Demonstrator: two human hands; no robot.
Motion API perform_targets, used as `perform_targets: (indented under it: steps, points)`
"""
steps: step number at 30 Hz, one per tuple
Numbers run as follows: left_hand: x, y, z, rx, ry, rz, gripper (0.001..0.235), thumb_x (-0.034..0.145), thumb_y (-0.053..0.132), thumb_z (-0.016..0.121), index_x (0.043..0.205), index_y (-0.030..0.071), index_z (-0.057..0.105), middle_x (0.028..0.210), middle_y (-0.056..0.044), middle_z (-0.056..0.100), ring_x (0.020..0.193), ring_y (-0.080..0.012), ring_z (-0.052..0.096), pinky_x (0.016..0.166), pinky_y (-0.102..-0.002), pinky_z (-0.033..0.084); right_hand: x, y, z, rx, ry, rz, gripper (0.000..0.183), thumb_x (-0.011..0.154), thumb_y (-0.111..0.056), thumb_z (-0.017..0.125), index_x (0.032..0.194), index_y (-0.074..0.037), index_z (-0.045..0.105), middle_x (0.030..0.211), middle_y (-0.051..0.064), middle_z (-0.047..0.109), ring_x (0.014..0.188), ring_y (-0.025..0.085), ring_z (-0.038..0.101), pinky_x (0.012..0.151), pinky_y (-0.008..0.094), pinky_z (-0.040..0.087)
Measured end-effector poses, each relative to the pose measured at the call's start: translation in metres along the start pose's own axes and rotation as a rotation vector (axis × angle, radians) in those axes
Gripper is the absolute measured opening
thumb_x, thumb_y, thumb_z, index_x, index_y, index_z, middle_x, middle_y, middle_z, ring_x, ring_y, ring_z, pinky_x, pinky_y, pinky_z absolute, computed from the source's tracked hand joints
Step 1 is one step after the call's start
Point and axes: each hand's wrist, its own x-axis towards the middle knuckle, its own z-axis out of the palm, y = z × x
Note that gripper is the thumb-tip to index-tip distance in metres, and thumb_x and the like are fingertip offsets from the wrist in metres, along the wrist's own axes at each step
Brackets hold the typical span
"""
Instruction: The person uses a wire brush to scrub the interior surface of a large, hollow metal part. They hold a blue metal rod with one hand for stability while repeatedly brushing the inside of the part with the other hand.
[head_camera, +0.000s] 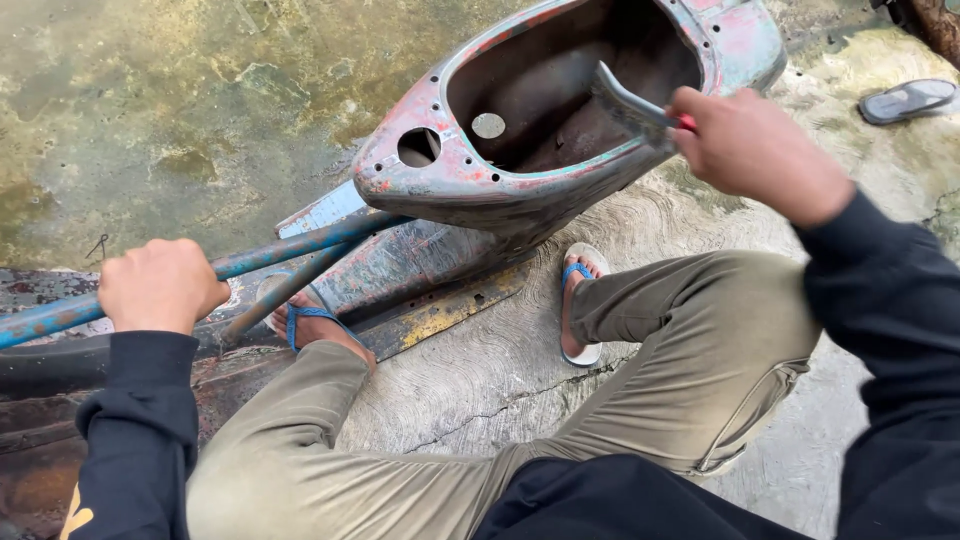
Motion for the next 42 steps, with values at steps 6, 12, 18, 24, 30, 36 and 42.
perform_targets:
  steps: [6,12,18,24,30,36,42]
  points:
    - [0.004,0.001,0.000,0.011,-0.001,0.001,0.031,0.081,0.043,0.070,0.091,0.019,0.085,0.096,-0.006,0.084,0.091,-0.0301,0.081,0.072,-0.039,0.058,-0.035,0.003,-0.010,-0.065,-0.020,0.039,0.023,0.107,-0.023,0.055,0.123,-0.008,0.062,0.082,0.027,0.074,0.070,0.047,0.071,0.065,0.056,0.054]
    - [-0.001,0.000,0.000,-0.004,-0.004,0.000,0.030,0.081,0.039,0.068,0.092,0.017,0.085,0.098,-0.008,0.083,0.090,-0.0318,0.081,0.072,-0.041,0.058,-0.033,-0.002,-0.006,-0.051,0.103,-0.051,0.020,0.107,-0.020,0.056,0.118,-0.007,0.066,0.081,0.030,0.070,0.074,0.054,0.065,0.066,0.060,0.047]
    - [0.001,0.000,-0.002,-0.034,-0.014,-0.003,0.035,0.081,0.042,0.070,0.099,0.016,0.086,0.103,-0.011,0.083,0.097,-0.0342,0.080,0.077,-0.042,0.059,-0.030,-0.022,0.015,-0.010,0.093,-0.125,0.022,0.106,-0.024,0.053,0.122,-0.010,0.061,0.075,0.030,0.067,0.072,0.056,0.064,0.062,0.061,0.047]
    - [0.002,0.001,0.004,0.020,0.030,0.004,0.034,0.080,0.044,0.068,0.098,0.020,0.085,0.102,-0.007,0.084,0.096,-0.0297,0.082,0.076,-0.039,0.059,-0.065,-0.035,-0.024,-0.040,-0.031,-0.097,0.020,0.105,-0.024,0.050,0.118,-0.013,0.060,0.069,0.028,0.067,0.069,0.050,0.067,0.066,0.058,0.049]
    - [0.002,-0.001,0.003,-0.016,-0.004,-0.010,0.035,0.079,0.038,0.068,0.102,0.019,0.086,0.106,-0.008,0.084,0.099,-0.0310,0.081,0.079,-0.039,0.058,-0.037,-0.049,0.009,0.095,0.028,-0.041,0.024,0.107,-0.022,0.049,0.126,-0.009,0.052,0.077,0.036,0.062,0.073,0.062,0.059,0.063,0.066,0.045]
    - [0.005,0.000,0.005,-0.001,0.008,0.004,0.039,0.081,0.049,0.071,0.102,0.020,0.085,0.107,-0.007,0.084,0.100,-0.0301,0.081,0.077,-0.041,0.059,-0.059,-0.054,0.007,0.033,-0.002,-0.061,0.021,0.107,-0.024,0.048,0.123,-0.010,0.052,0.065,0.031,0.064,0.063,0.058,0.060,0.058,0.063,0.042]
    - [0.003,0.000,0.009,0.036,0.050,-0.003,0.031,0.082,0.043,0.066,0.095,0.022,0.085,0.099,-0.004,0.084,0.094,-0.0282,0.082,0.073,-0.038,0.057,-0.060,-0.061,-0.013,-0.011,-0.057,-0.053,0.022,0.108,-0.026,0.047,0.123,-0.010,0.051,0.080,0.031,0.065,0.078,0.057,0.063,0.064,0.063,0.049]
